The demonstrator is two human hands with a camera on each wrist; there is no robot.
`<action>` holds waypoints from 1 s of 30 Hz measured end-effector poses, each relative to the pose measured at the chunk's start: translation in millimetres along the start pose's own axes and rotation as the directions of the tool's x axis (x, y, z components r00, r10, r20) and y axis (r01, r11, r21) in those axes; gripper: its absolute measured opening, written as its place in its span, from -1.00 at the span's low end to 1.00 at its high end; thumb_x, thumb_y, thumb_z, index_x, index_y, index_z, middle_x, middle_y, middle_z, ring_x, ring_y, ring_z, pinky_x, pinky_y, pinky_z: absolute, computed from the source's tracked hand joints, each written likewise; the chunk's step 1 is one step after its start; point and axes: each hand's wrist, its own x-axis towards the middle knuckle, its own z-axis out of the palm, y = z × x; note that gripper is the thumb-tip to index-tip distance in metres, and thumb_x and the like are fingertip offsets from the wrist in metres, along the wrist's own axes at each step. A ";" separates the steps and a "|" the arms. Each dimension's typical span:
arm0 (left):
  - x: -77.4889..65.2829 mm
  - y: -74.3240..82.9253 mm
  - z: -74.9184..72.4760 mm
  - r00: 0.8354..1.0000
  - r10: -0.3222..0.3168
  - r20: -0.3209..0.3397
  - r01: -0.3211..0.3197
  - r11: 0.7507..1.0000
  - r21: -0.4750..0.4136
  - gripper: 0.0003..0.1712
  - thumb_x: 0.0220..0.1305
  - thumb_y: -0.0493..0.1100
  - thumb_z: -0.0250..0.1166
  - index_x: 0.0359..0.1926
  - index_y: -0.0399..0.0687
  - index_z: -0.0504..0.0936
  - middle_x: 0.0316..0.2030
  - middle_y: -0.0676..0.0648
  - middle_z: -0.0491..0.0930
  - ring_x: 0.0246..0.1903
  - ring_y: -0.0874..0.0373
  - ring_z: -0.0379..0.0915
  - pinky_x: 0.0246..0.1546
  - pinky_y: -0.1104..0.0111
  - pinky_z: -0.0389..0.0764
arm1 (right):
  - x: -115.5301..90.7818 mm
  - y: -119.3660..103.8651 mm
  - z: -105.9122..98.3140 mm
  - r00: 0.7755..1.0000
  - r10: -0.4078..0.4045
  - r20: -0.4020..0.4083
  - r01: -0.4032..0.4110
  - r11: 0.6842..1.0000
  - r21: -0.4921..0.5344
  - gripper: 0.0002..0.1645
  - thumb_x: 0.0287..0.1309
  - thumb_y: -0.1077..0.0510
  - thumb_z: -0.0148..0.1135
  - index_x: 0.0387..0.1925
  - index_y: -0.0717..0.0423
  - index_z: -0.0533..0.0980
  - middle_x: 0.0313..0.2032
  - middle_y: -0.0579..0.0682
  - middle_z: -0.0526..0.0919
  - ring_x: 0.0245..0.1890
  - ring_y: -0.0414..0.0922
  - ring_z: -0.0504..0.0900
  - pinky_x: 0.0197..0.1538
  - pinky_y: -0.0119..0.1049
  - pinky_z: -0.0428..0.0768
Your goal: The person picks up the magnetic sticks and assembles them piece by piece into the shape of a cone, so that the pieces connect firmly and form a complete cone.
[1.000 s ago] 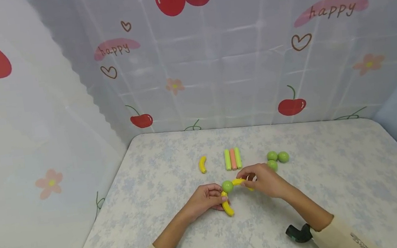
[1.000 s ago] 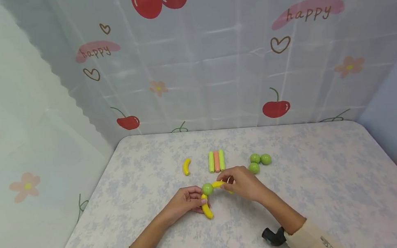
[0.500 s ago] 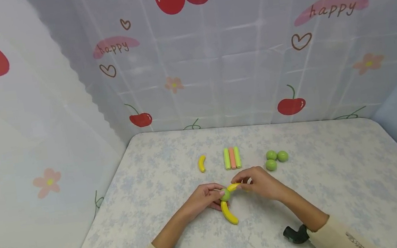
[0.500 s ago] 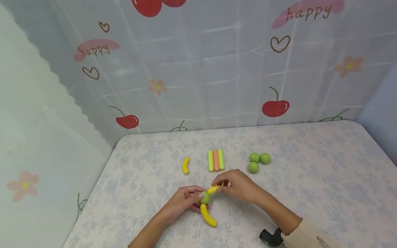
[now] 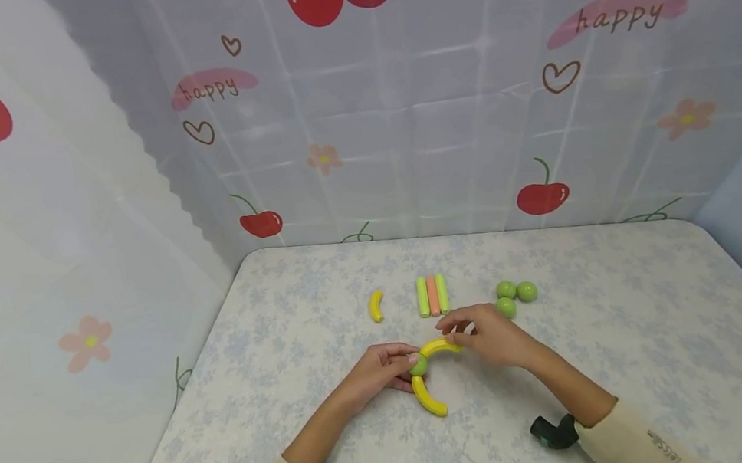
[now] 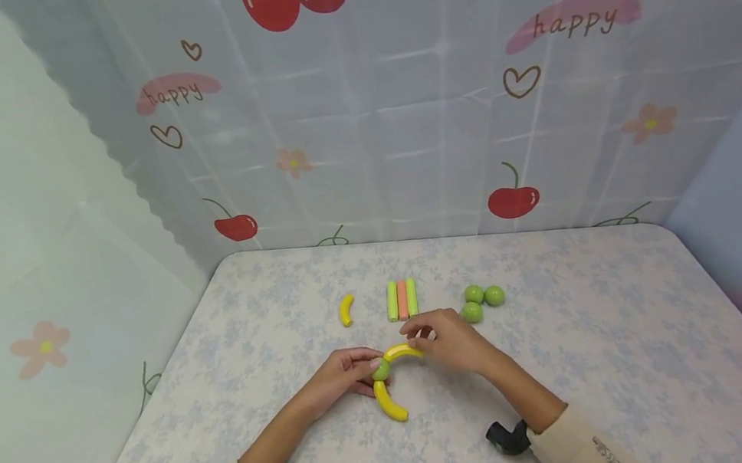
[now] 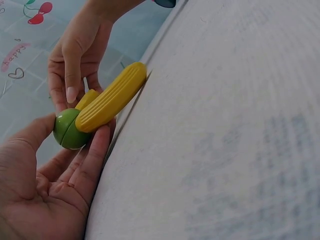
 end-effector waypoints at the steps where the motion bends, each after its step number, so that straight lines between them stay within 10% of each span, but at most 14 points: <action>1: -0.1 0.0 -0.1 1.000 -0.001 -0.002 0.001 1.000 -0.003 -0.58 0.50 -0.06 0.24 0.23 -0.21 0.59 -0.09 -0.23 0.73 -0.18 0.04 0.71 -0.16 0.23 0.73 | -0.3 1.7 -4.4 1.000 0.013 -0.017 -0.013 1.000 -0.004 -0.77 0.33 0.25 0.32 -0.02 0.16 0.70 -0.11 -0.02 0.76 -0.17 -0.13 0.64 -0.13 -0.22 0.63; 17: 0.9 -1.1 -0.6 1.000 0.000 -0.018 -0.001 1.000 -0.020 -0.55 0.51 -0.06 0.23 0.27 -0.21 0.55 -0.07 -0.23 0.73 -0.20 0.07 0.71 -0.13 0.22 0.72 | -20.4 52.1 -84.8 0.938 0.166 -0.304 -0.210 0.970 -0.119 -0.70 0.32 0.24 0.34 0.04 0.28 0.66 -0.11 0.16 0.75 -0.12 0.13 0.66 -0.21 -0.13 0.63; 30: 2.1 -2.1 -2.3 0.999 -0.022 -0.032 0.020 0.998 -0.067 -0.54 0.52 -0.13 0.21 0.30 -0.28 0.50 -0.03 -0.31 0.70 -0.15 0.04 0.71 -0.05 0.16 0.70 | -25.6 88.4 -89.4 0.924 0.312 -0.222 -0.346 0.929 -0.134 -0.60 0.24 0.18 0.40 0.03 0.36 0.62 -0.15 0.26 0.69 -0.11 0.22 0.66 -0.10 0.08 0.64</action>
